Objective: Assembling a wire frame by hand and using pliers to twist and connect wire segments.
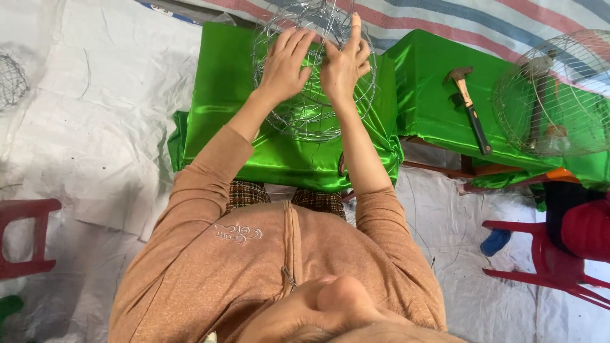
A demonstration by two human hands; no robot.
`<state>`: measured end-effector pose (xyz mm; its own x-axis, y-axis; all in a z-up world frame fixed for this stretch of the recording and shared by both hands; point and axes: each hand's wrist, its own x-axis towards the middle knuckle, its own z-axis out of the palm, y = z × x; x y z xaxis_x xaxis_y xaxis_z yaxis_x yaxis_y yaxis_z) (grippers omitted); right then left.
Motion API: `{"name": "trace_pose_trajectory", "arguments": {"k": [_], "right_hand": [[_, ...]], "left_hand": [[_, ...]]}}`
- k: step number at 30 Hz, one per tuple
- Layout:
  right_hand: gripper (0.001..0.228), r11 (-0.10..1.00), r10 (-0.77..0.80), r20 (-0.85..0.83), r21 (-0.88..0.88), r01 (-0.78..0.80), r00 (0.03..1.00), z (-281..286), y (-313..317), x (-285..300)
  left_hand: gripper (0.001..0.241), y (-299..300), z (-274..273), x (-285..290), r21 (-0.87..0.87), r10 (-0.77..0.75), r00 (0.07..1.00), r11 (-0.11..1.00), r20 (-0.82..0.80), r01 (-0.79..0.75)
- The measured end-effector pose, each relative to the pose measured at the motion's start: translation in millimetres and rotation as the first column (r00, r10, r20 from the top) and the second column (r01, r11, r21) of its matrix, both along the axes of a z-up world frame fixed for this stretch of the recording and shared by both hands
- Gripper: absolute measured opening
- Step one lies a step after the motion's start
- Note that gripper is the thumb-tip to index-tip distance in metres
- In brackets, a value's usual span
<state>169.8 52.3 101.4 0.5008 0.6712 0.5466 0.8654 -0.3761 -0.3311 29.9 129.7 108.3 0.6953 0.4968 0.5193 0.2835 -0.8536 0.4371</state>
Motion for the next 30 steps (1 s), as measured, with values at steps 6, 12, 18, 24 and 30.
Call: {"name": "trace_pose_trajectory", "arguments": {"k": [6, 12, 18, 24, 30], "right_hand": [[0.024, 0.98, 0.012, 0.034, -0.199, -0.005, 0.999, 8.8, -2.0, -0.8], [0.043, 0.987, -0.137, 0.096, 0.092, 0.128, 0.986, -19.4, 0.2, 9.5], [0.058, 0.998, -0.044, 0.193, -0.031, 0.051, 0.98, 1.8, -6.8, 7.6], [0.054, 0.982, -0.001, 0.259, -0.184, 0.051, 0.966, -1.3, -1.0, 18.4], [0.047, 0.958, 0.003, 0.235, -0.278, 0.064, 0.972, -5.6, 0.9, 15.6]], "left_hand": [[0.084, 3.9, -12.9, 17.7, -0.104, 0.091, 0.992, 0.99, -0.086, -0.1], [0.045, -2.8, -32.9, 23.7, -0.045, 0.112, 0.961, 0.994, 0.254, -0.104], [0.023, -9.3, -26.5, 24.8, -0.008, 0.105, 0.94, 0.994, 0.324, -0.108], [0.025, -64.1, -58.0, 8.9, 0.053, 0.236, 0.826, 0.951, 0.512, -0.305], [0.037, -94.4, -89.0, -4.4, 0.133, 0.268, 0.935, 0.944, 0.232, -0.304]]}}
